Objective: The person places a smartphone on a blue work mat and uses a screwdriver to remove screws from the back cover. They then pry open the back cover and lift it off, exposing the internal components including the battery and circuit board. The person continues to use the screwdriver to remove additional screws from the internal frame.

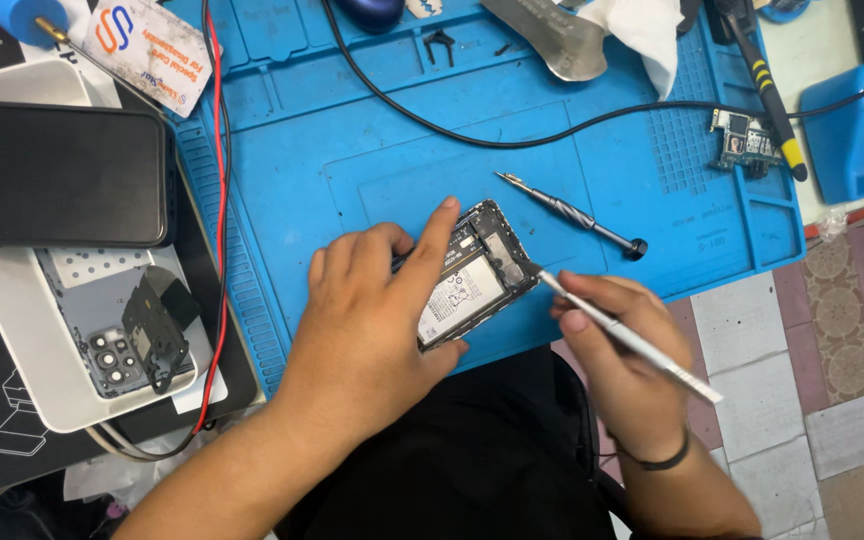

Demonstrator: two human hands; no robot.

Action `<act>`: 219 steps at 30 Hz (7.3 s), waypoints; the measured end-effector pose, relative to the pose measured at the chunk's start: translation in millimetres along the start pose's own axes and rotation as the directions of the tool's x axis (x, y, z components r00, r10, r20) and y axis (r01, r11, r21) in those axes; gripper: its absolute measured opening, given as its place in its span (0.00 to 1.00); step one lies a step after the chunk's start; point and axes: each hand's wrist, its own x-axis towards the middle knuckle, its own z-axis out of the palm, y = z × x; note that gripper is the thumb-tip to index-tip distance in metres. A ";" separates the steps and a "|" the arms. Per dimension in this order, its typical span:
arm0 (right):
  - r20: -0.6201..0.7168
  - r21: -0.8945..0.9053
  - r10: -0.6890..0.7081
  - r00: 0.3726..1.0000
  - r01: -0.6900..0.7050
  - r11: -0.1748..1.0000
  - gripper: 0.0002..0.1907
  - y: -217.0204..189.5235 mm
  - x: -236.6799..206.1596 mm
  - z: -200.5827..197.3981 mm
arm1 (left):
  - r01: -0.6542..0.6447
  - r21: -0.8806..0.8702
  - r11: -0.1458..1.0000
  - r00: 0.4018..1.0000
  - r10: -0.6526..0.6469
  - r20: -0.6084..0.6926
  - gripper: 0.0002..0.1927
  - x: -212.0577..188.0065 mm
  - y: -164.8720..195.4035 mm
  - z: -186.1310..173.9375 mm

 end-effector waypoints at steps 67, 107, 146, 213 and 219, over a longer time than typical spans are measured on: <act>0.852 -0.113 0.217 0.477 -0.237 0.965 0.16 -18.5 189.2 5.7 | 0.024 0.104 0.994 1.000 -0.025 0.013 0.40 7.1 22.4 22.2; 0.768 -0.302 0.042 0.639 0.303 0.904 0.11 -30.9 185.5 15.4 | 0.031 0.076 0.997 0.999 -0.029 -0.016 0.40 12.0 26.5 21.6; 0.750 -0.265 -0.084 0.656 0.414 0.871 0.11 -23.0 184.4 17.7 | 0.009 0.241 0.971 0.930 -0.096 0.355 0.47 50.8 39.2 19.1; 0.255 0.126 0.174 0.951 -0.211 0.969 0.11 4.6 84.0 -23.8 | 0.030 0.146 0.989 0.950 -0.073 0.304 0.44 42.8 37.7 14.8; 0.286 0.207 0.204 0.936 -0.268 0.941 0.10 10.8 80.5 -28.4 | 0.050 0.154 0.987 0.937 -0.100 0.334 0.43 43.9 37.9 14.6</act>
